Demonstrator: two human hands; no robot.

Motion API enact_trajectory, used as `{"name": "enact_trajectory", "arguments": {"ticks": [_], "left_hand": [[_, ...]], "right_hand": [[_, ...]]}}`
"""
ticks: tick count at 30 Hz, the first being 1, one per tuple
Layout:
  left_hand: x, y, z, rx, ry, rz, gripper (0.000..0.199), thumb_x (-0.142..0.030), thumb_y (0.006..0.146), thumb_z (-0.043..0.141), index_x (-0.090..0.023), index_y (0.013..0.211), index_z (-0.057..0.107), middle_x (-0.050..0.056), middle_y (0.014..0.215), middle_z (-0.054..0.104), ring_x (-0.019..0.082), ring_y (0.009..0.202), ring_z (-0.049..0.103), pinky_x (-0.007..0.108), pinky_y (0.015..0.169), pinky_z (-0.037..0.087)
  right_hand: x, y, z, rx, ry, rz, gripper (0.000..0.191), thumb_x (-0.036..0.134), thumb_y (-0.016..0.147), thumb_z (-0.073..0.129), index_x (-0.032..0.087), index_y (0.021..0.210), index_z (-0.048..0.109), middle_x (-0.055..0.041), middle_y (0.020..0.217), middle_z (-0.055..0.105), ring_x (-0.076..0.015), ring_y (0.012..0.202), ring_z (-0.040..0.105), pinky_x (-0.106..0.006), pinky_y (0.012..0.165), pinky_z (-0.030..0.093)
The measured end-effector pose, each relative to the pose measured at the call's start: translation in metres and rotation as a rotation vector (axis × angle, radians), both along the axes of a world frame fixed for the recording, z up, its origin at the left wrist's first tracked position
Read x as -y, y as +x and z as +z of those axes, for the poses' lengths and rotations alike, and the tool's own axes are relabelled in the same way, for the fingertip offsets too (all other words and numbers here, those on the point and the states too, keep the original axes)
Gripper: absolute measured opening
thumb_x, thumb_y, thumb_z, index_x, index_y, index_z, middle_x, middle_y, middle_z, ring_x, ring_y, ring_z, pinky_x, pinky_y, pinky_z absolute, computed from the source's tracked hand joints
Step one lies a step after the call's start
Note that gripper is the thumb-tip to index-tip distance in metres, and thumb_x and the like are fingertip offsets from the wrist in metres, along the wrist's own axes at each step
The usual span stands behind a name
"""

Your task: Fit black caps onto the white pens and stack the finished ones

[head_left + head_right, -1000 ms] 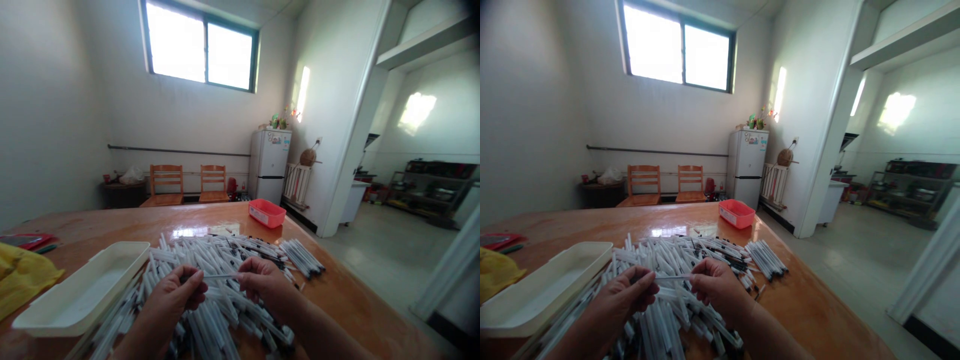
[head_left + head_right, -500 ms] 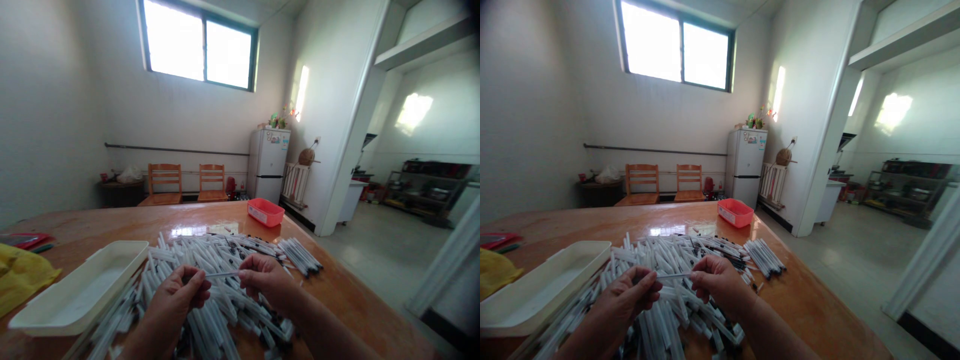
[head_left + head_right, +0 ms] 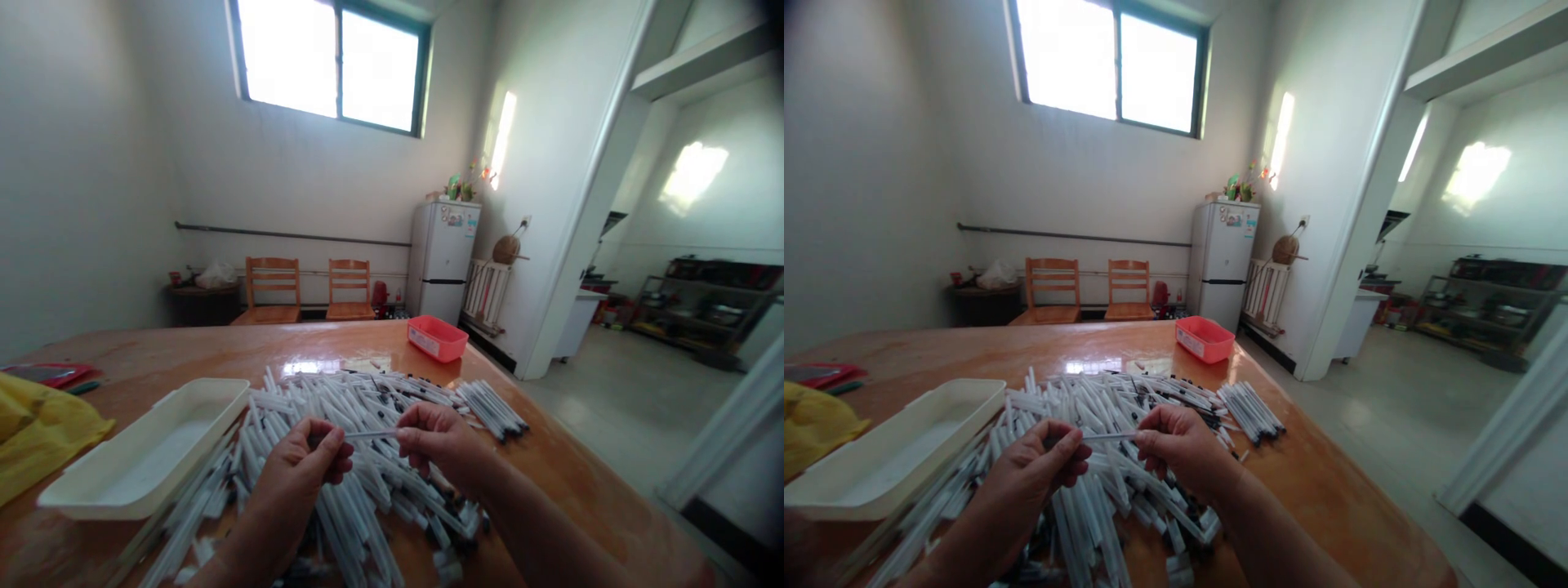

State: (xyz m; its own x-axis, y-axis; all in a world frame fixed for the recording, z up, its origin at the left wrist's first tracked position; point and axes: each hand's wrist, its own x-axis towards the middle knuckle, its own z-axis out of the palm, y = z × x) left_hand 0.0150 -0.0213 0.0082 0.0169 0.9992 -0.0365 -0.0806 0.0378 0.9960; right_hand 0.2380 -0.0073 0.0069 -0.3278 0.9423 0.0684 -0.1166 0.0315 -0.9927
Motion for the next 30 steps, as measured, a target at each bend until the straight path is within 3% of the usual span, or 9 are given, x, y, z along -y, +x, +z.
{"name": "enact_trajectory", "arguments": {"ticks": [23,30], "left_hand": [[0.0068,0.0036,0.0053,-0.054,0.103,0.019,0.028,-0.044,0.084,0.068,-0.018,0.087,0.056,0.002,0.072,0.071,0.016,0.065,0.065,0.028,0.061,0.050],[0.0081,0.0099,0.0026,0.040,0.066,0.033,0.030,-0.045,0.083,0.069,-0.018,0.090,0.056,0.003,0.076,0.071,0.016,0.067,0.065,0.028,0.063,0.050]], "right_hand": [[0.0040,-0.0018,0.0044,-0.068,-0.018,0.017,0.026,0.033,0.078,0.077,0.013,0.090,0.065,-0.0031,0.069,0.069,-0.0100,0.051,0.060,-0.019,0.044,0.046],[0.0054,-0.0005,0.0076,-0.107,0.015,-0.033,0.027,0.035,0.081,0.076,0.014,0.092,0.065,-0.0028,0.072,0.068,-0.0107,0.056,0.061,-0.021,0.049,0.048]]}}
